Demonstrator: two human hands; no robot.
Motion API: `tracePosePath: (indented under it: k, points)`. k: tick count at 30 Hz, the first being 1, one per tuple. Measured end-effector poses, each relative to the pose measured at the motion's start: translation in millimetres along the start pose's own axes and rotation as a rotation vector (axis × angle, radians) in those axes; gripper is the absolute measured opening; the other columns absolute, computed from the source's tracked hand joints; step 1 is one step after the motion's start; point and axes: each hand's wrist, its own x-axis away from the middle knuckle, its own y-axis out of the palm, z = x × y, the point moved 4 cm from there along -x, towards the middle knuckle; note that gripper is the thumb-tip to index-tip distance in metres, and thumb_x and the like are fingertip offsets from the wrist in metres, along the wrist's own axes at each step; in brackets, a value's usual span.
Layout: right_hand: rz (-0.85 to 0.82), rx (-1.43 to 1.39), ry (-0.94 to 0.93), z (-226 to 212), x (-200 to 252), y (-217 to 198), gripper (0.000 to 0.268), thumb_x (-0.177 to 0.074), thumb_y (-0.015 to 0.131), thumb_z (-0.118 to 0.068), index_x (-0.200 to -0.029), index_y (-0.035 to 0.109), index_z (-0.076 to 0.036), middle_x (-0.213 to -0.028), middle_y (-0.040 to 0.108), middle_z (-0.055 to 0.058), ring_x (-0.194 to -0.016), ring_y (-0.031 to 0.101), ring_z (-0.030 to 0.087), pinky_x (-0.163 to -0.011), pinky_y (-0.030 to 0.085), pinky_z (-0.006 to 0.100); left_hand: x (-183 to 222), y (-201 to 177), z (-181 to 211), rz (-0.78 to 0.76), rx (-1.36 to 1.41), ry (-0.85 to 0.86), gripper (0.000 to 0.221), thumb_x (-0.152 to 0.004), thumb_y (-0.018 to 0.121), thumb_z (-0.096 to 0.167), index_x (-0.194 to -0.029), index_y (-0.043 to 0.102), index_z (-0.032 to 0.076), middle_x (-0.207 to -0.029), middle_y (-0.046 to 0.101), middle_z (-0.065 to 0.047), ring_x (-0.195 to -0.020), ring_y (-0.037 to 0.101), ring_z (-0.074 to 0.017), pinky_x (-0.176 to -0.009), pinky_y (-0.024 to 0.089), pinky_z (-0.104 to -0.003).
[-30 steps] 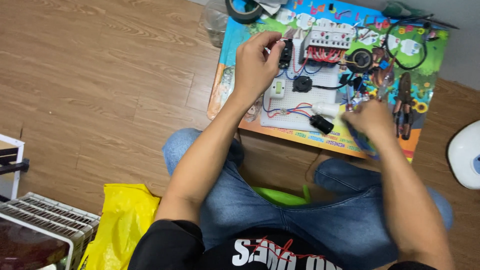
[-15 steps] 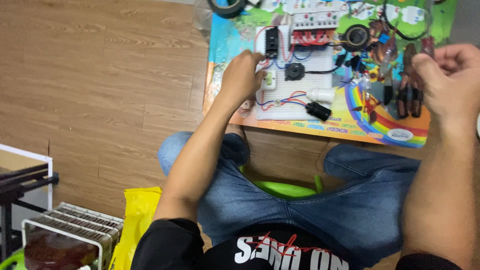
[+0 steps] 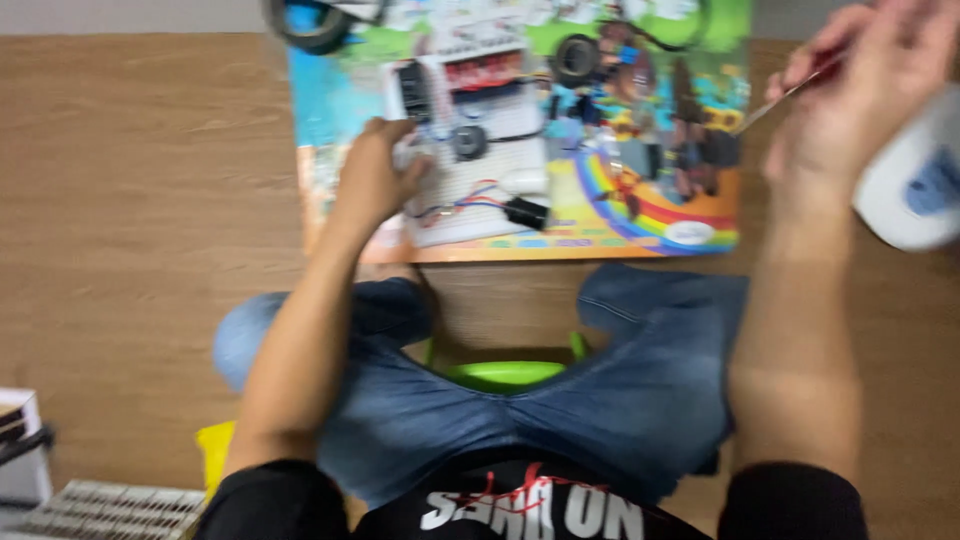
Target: Preparing electrical wires by stripping insulation and connecting them to an electronic component terminal using a screwdriver.
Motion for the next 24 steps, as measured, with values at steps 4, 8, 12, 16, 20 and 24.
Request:
tracePosePath:
  k: [4, 8, 12, 16, 20, 24]
  points:
    - [0.033, 0.345, -0.007, -2, -4, 4, 0.021, -0.112, 0.077, -0.023, -0.121, 0.061, -0.012, -0.079, 0.042, 0.000, -0.056, 0.035, 0.007, -0.042, 0.036, 0.026, 2, -17, 32, 0.029, 0.000, 0.092, 0.043, -0.091, 0.080, 0.025, -0.124, 0.071, -0.001, -0.105, 0.065, -0.019, -0.094, 0.063, -0.0408, -0.076, 0.048, -0.050]
    - [-0.277, 0.783, 0.065, 20, -2, 13, 0.010, -0.109, 0.073, -0.002, -0.105, 0.068, -0.009, -0.095, 0.064, 0.001, -0.084, 0.057, 0.012, -0.074, 0.049, 0.029, 4, -22, 39, 0.008, -0.014, 0.065, 0.043, -0.095, 0.078, 0.025, -0.127, 0.070, -0.003, -0.103, 0.063, -0.018, -0.081, 0.061, -0.0367, -0.068, 0.047, -0.049]
    - [-0.341, 0.882, 0.102, 54, -8, 0, 0.013, -0.106, 0.080, -0.007, -0.099, 0.070, -0.011, -0.088, 0.066, -0.002, -0.077, 0.056, 0.007, -0.066, 0.046, 0.026, 7, -28, 38, 0.041, -0.001, 0.098, 0.042, -0.095, 0.078, 0.024, -0.127, 0.069, -0.002, -0.108, 0.063, -0.020, -0.095, 0.063, -0.0434, -0.074, 0.049, -0.052]
    - [-0.351, 0.944, 0.075, 70, -14, -7, 0.019, -0.105, 0.082, -0.009, -0.094, 0.067, -0.011, -0.082, 0.061, -0.003, -0.074, 0.050, 0.006, -0.062, 0.041, 0.028, 9, -31, 30, 0.093, 0.014, 0.097, 0.039, -0.095, 0.078, 0.026, -0.123, 0.071, 0.000, -0.109, 0.064, -0.019, -0.097, 0.064, -0.0412, -0.077, 0.049, -0.050]
    - [-0.438, 1.054, 0.094, 87, -11, -7, 0.033, -0.111, 0.084, -0.017, -0.089, 0.061, -0.012, -0.082, 0.053, -0.003, -0.077, 0.045, 0.009, -0.064, 0.037, 0.033, 12, -37, 27, 0.145, -0.005, 0.087, 0.038, -0.092, 0.078, 0.025, -0.122, 0.068, 0.004, -0.106, 0.061, -0.018, -0.096, 0.061, -0.0421, -0.074, 0.048, -0.050]
    - [-0.446, 1.073, 0.215, 70, 4, 25, 0.059, -0.118, 0.084, -0.017, -0.075, 0.044, -0.014, -0.074, 0.040, -0.007, -0.075, 0.036, 0.008, -0.063, 0.031, 0.033, 12, -42, 29, 0.172, -0.022, 0.075, 0.041, -0.091, 0.080, 0.023, -0.124, 0.066, 0.003, -0.107, 0.059, -0.018, -0.096, 0.060, -0.0421, -0.069, 0.049, -0.051]
